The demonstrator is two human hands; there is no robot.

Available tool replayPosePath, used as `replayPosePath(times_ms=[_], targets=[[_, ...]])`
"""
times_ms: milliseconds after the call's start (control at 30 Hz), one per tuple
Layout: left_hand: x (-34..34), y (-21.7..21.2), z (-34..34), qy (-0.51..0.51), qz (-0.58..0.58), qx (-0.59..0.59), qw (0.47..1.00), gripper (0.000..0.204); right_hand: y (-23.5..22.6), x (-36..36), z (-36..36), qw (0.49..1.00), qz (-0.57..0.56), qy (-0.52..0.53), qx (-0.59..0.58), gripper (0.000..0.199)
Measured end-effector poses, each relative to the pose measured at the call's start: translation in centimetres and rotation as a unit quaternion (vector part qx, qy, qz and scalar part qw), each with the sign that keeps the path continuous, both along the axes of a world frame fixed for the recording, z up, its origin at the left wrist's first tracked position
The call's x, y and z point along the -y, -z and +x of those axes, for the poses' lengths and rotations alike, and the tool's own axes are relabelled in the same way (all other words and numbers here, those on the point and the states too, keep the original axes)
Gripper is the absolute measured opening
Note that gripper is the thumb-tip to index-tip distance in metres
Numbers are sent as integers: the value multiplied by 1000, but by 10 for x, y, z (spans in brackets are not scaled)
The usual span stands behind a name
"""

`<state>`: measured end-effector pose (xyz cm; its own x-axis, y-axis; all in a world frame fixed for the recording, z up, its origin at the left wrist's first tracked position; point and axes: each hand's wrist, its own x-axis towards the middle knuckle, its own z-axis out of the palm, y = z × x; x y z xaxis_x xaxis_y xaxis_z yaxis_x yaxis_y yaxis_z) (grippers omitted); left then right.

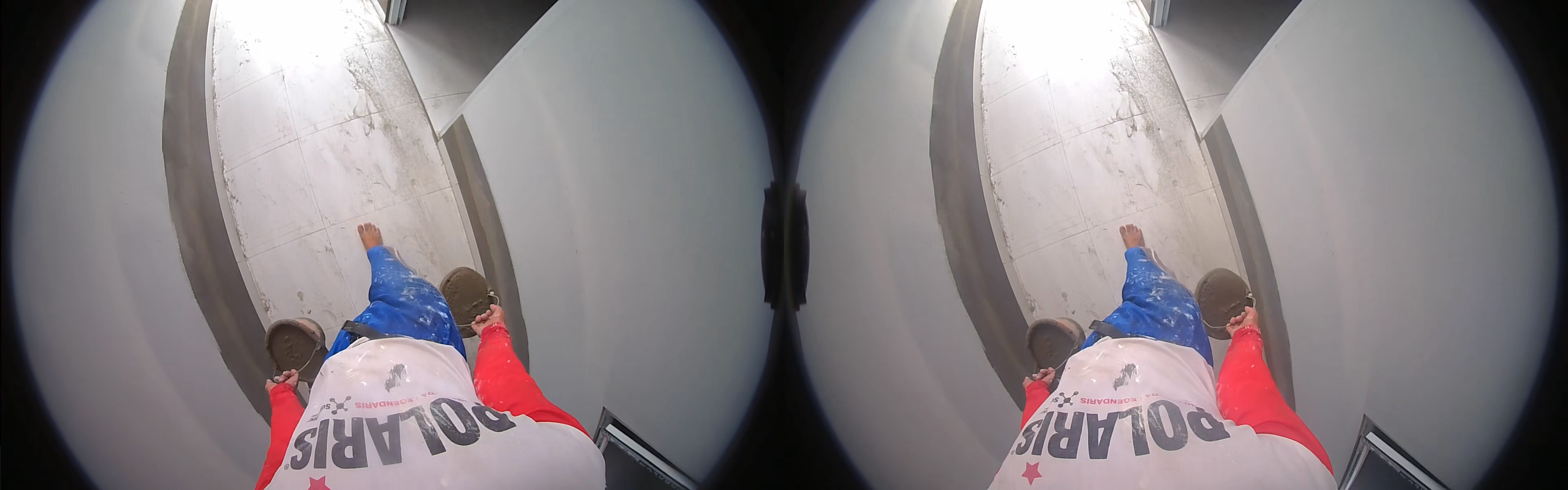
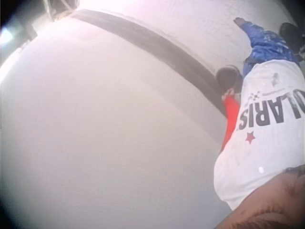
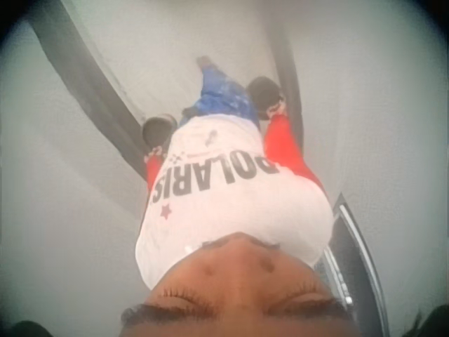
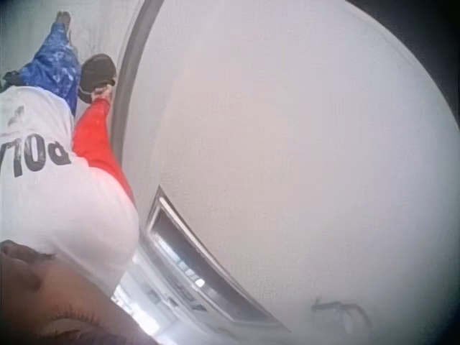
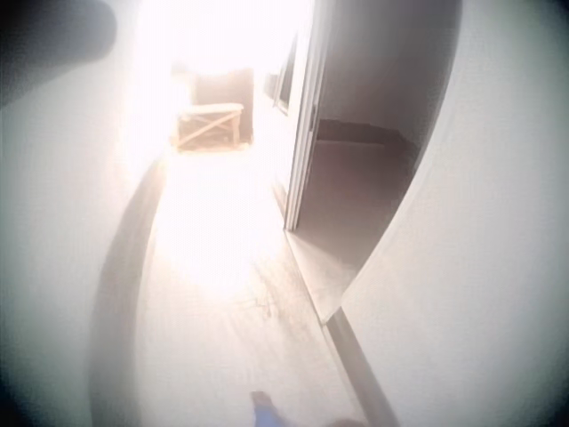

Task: The person carries two buckets of cement from a balcony into a house, hands one bucket to another person, then returns to the balcony to open a bag of white powder and pour it into a bucket.

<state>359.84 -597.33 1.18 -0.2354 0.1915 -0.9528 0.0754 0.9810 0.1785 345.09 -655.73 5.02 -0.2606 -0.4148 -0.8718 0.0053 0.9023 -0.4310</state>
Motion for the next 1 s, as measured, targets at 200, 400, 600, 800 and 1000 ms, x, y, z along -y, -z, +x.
replayPosePath(times_ms=[200,400,600,800,1000], targets=[[10,-42,261,-3,51,3,999,51,7,25,246,998,38,-38,10,27],[141,-48,544,3,73,-6,997,52,-2,129,512,996,48,-72,-4,27],[199,-82,800,15,82,18,996,46,-34,204,777,993,59,-99,-4,25],[215,-104,1057,36,92,38,994,45,-24,229,1031,992,78,-98,4,25],[250,-111,1304,56,77,29,995,47,-31,252,1299,995,62,-71,24,25]])
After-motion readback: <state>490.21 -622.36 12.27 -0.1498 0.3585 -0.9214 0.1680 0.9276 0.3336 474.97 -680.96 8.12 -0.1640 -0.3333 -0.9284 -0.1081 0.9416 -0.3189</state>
